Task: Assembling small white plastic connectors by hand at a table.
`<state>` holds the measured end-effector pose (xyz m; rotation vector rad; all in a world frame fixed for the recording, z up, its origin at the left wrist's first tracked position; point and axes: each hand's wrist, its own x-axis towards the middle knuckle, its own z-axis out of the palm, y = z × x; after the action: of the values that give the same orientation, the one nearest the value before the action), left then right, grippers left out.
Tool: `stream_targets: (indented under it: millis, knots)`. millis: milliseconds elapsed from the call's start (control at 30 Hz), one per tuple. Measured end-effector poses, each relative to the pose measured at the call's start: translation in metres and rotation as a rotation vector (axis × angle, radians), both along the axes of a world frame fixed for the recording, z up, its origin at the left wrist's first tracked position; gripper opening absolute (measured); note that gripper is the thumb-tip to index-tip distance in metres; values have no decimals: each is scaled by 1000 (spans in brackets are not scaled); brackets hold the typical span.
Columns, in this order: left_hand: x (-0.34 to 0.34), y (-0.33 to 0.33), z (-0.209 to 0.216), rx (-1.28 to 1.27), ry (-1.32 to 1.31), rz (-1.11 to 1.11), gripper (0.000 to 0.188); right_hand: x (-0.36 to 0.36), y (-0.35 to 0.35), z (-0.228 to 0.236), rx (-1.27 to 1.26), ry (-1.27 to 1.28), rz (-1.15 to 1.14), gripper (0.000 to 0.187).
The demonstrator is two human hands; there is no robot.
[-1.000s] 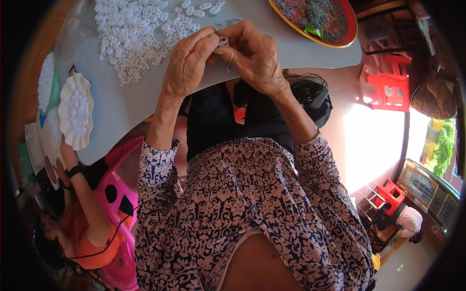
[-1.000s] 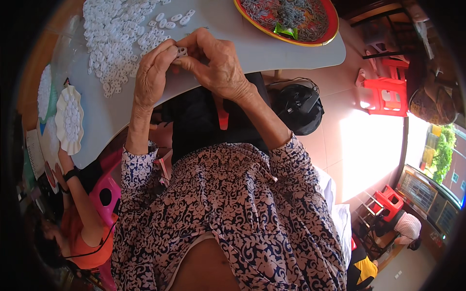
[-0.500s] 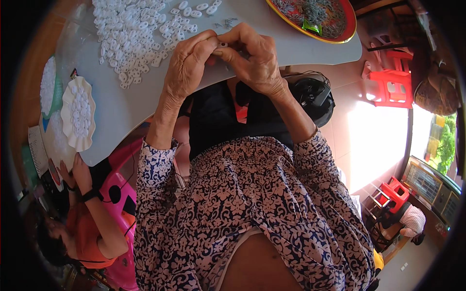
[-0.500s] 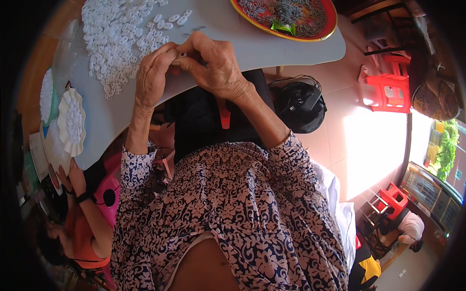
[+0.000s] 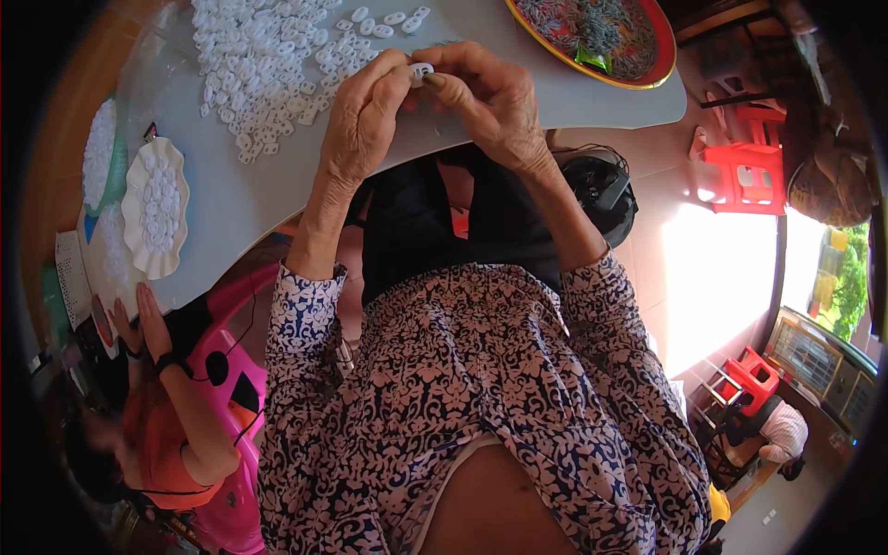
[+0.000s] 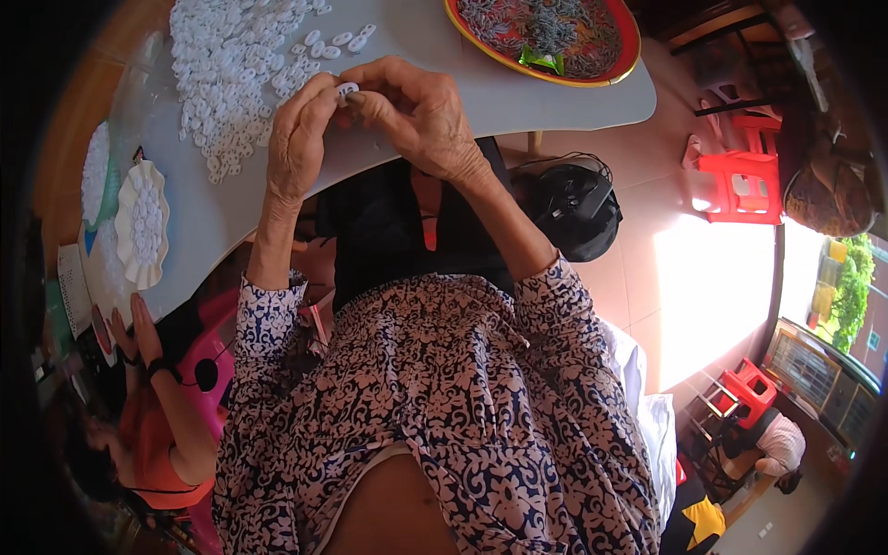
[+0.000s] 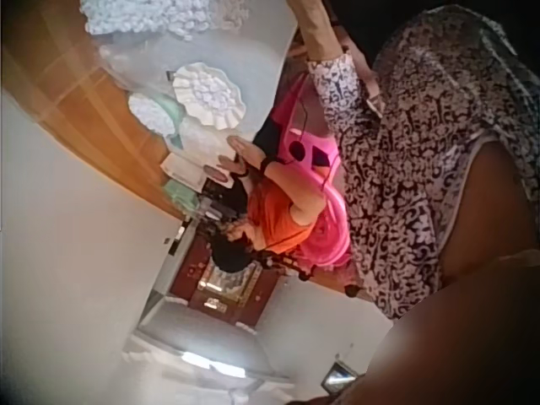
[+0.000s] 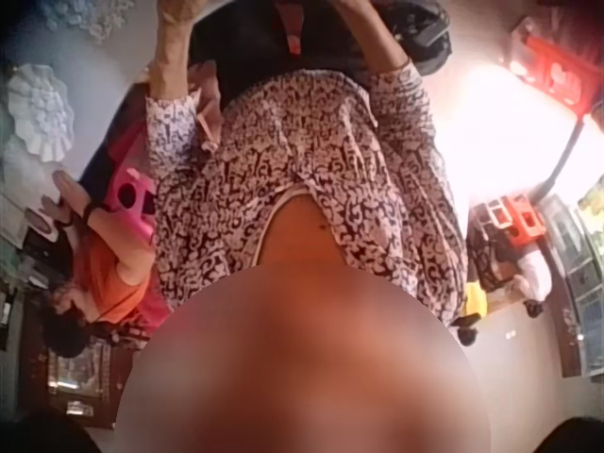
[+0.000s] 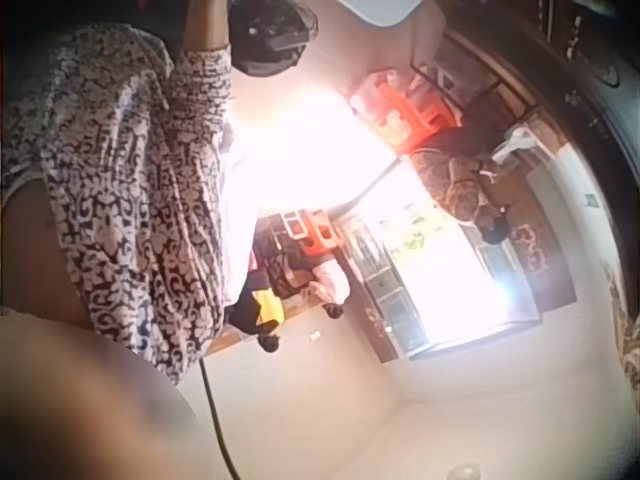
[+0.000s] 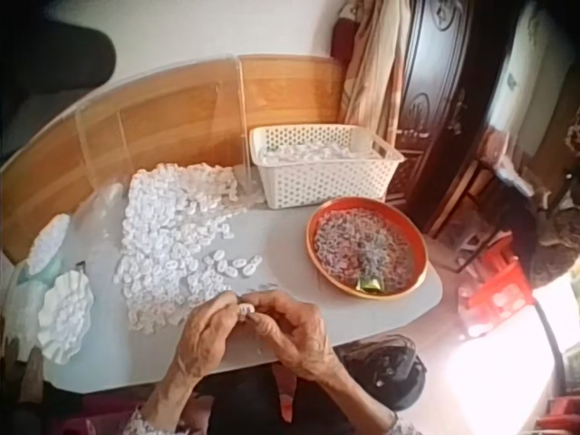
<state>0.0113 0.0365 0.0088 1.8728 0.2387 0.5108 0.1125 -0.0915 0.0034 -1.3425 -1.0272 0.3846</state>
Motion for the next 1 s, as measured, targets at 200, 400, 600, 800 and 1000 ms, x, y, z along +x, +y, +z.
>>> stream_targets:
  millis: [200, 400, 600, 800, 1000]
  knots:
    - [5, -7, 13, 128, -112, 0, 18, 3, -2, 6, -5, 140, -20, 16]
    - [-3, -15, 5, 142, -125, 67, 16, 1, -5, 8, -40, 281, 63, 12]
    - [-22, -14, 11, -13, -162, 157, 26, 68, 24, 63, 104, -125, -194, 13]
    - [-25, -11, 3, -157, -217, 229, 30, 197, 80, 84, -9, -518, -550, 13]
    - [-28, -10, -9, -259, -378, 268, 32, 89, 102, 45, -154, -699, -15, 10]
